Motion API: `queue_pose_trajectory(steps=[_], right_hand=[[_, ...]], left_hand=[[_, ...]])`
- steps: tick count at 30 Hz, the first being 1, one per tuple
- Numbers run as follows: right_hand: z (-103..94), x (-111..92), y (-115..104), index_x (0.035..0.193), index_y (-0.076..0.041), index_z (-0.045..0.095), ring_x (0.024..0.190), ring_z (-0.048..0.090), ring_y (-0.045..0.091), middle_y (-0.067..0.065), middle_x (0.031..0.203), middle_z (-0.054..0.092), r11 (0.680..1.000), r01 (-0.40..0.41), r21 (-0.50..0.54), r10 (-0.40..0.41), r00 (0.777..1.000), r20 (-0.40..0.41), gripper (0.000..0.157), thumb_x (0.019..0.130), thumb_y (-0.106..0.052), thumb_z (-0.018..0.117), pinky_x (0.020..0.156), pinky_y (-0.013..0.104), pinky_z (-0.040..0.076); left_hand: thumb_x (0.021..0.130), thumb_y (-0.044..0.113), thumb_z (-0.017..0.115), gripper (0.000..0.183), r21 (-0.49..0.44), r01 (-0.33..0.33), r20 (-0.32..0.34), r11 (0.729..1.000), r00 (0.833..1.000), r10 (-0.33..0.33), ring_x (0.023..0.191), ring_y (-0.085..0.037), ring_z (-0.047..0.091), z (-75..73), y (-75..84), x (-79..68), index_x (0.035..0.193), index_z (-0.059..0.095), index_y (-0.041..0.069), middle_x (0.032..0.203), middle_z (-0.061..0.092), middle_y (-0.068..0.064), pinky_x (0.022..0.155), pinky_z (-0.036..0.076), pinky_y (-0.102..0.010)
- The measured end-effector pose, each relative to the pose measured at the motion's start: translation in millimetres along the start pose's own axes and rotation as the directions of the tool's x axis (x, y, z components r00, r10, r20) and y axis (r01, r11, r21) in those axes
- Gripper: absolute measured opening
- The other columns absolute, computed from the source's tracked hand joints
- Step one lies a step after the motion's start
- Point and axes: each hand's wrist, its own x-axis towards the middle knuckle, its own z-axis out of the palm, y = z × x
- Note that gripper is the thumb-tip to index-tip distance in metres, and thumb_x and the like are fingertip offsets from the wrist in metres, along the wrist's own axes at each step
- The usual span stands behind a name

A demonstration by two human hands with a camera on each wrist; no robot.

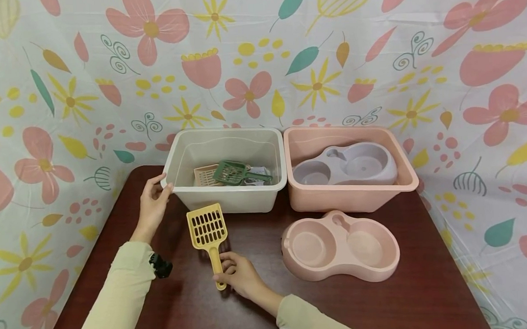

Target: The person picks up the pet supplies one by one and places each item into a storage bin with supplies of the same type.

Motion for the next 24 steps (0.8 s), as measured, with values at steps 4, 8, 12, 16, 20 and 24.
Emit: queue_pose_trajectory(steps=[4, 8, 12, 16, 20, 24], right_hand=[[-4.7, -2, -1, 0.125, 0.005, 0.060, 0.071, 0.056, 0.011, 0.004, 0.089, 0.064, 1.000, 0.021, 0.016, -0.021, 1.000, -0.007, 0.047, 0.081, 0.004, 0.078, 0.057, 0.020, 0.044], [-9.3, -3, -1, 0.123, 0.008, 0.059, 0.071, 0.057, 0.012, 0.005, 0.089, 0.065, 0.998, 0.067, 0.016, -0.067, 0.997, -0.024, 0.047, 0.080, 0.006, 0.078, 0.056, 0.019, 0.045], [-14.7, -4, -3, 0.122, 0.009, 0.059, 0.072, 0.057, 0.012, 0.007, 0.091, 0.066, 0.995, 0.096, 0.037, -0.095, 0.995, -0.025, 0.047, 0.079, 0.010, 0.077, 0.059, 0.018, 0.046], [-19.9, -7, -6, 0.123, 0.010, 0.059, 0.074, 0.056, 0.012, 0.011, 0.094, 0.066, 0.992, 0.103, 0.066, -0.102, 0.995, -0.017, 0.048, 0.079, 0.011, 0.076, 0.063, 0.017, 0.047], [-22.9, -9, -9, 0.124, 0.011, 0.058, 0.075, 0.054, 0.011, 0.012, 0.095, 0.066, 0.989, 0.111, 0.098, -0.109, 0.994, -0.025, 0.048, 0.079, 0.012, 0.076, 0.064, 0.017, 0.045], [-26.1, -11, -13, 0.123, 0.013, 0.057, 0.075, 0.052, 0.009, 0.011, 0.095, 0.066, 0.984, 0.120, 0.135, -0.117, 0.993, -0.031, 0.049, 0.078, 0.015, 0.075, 0.065, 0.016, 0.044]], left_hand=[[0.104, 0.027, 0.054, 0.049, -0.001, -0.004, 0.009, 1.000, 1.000, 0.004, 0.093, 0.000, 0.056, -0.8, 1.2, -1.1, 0.149, 0.042, 0.014, 0.114, 0.053, -0.009, 0.082, 0.044, -0.018], [0.104, 0.027, 0.054, 0.049, 0.003, -0.010, 0.014, 1.000, 1.000, 0.010, 0.093, 0.001, 0.056, -1.4, 1.4, -1.6, 0.149, 0.041, 0.013, 0.115, 0.053, -0.009, 0.081, 0.044, -0.018], [0.104, 0.027, 0.053, 0.048, 0.005, -0.010, 0.010, 1.000, 1.000, 0.010, 0.094, 0.000, 0.056, -0.6, 0.9, -1.3, 0.149, 0.042, 0.013, 0.114, 0.053, -0.008, 0.082, 0.044, -0.020], [0.104, 0.028, 0.053, 0.048, 0.006, -0.007, 0.004, 1.000, 1.000, 0.007, 0.094, -0.001, 0.056, 0.8, 0.2, -0.7, 0.148, 0.043, 0.013, 0.112, 0.053, -0.007, 0.082, 0.044, -0.020], [0.104, 0.028, 0.053, 0.048, 0.002, -0.001, -0.005, 1.000, 1.000, 0.001, 0.094, -0.001, 0.056, 1.3, -0.7, -0.3, 0.148, 0.043, 0.013, 0.111, 0.053, -0.005, 0.082, 0.044, -0.020], [0.104, 0.028, 0.054, 0.048, 0.000, 0.000, -0.009, 1.000, 1.000, 0.000, 0.093, -0.001, 0.056, 1.4, -0.8, -0.6, 0.148, 0.043, 0.013, 0.110, 0.053, -0.003, 0.080, 0.044, -0.018]])
